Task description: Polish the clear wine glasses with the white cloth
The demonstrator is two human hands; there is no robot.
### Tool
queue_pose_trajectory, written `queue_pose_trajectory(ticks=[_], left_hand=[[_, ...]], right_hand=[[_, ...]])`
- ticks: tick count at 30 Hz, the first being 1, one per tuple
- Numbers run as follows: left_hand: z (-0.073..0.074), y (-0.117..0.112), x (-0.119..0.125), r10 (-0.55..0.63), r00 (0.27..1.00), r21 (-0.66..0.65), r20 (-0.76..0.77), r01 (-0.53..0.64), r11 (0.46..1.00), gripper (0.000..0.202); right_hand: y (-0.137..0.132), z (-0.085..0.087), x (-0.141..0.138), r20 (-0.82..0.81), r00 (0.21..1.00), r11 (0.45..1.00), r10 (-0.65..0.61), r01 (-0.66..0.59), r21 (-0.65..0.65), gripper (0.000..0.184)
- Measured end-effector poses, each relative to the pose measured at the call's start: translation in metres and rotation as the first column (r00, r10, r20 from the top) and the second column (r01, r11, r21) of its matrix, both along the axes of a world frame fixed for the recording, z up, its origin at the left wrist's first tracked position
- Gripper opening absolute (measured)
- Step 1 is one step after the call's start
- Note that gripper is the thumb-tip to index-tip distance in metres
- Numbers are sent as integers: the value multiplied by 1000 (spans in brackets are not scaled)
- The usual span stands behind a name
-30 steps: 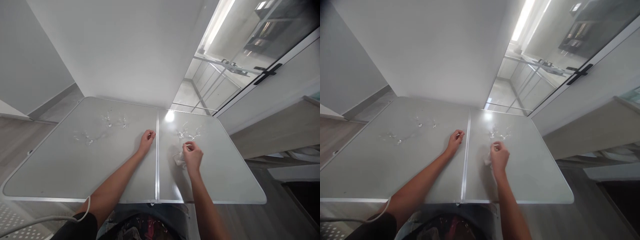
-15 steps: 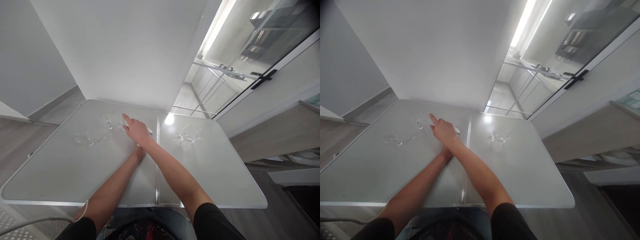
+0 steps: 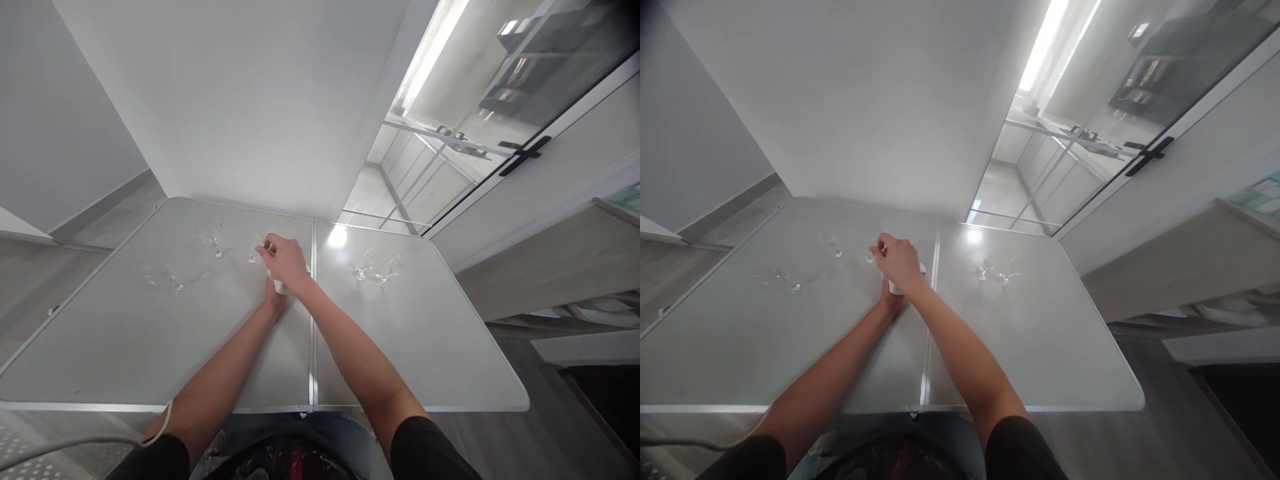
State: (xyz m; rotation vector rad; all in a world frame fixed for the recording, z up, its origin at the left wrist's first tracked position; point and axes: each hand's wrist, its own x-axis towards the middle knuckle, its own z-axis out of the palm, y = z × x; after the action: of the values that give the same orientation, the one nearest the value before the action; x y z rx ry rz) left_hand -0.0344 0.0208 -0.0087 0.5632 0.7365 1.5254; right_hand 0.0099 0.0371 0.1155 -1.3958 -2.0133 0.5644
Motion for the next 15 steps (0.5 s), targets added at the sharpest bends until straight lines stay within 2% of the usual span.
queue_pose_trajectory(ticks=[3, 5, 6, 7, 9, 10, 11, 12, 13, 14, 15], left_hand=[[7, 7, 0, -39, 996, -76, 85, 45, 996, 40], [11, 8, -4, -219, 970, -80, 108, 228, 970, 52], [13, 7, -6, -355, 928, -76, 111, 364, 928, 61], [15, 4, -10, -506, 857, -74, 102, 514, 855, 69], [18, -3, -15, -758, 651, -66, 44, 759, 648, 80], [20, -6, -16, -834, 552, -61, 1, 833, 551, 81], [22, -10, -17, -879, 475, -55, -44, 877, 477, 78], [23, -12, -17, -898, 431, -51, -84, 899, 436, 72], [25, -15, -15, -898, 424, -47, -115, 901, 432, 64], [27, -16, -13, -883, 449, -45, -137, 887, 459, 56], [28, -16, -10, -852, 499, -42, -156, 859, 511, 47]], right_hand=[[-14, 10, 47, -330, 943, 994, -32, -4, -107, 32], [-24, 15, 82, -470, 883, 973, 11, -117, -198, 35], [-28, 16, 99, -506, 861, 953, 41, -187, -240, 36], [-33, 16, 114, -521, 851, 929, 71, -247, -277, 36], [-40, 13, 138, -514, 850, 893, 120, -319, -318, 36], [-42, 10, 147, -503, 854, 884, 136, -334, -327, 36], [-44, 5, 152, -494, 857, 882, 143, -337, -330, 36], [-46, 0, 156, -490, 861, 886, 138, -328, -327, 35], [-49, -5, 158, -489, 865, 899, 117, -301, -317, 34], [-51, -10, 158, -490, 867, 919, 84, -258, -298, 34], [-53, -16, 157, -497, 867, 940, 41, -202, -274, 36]])
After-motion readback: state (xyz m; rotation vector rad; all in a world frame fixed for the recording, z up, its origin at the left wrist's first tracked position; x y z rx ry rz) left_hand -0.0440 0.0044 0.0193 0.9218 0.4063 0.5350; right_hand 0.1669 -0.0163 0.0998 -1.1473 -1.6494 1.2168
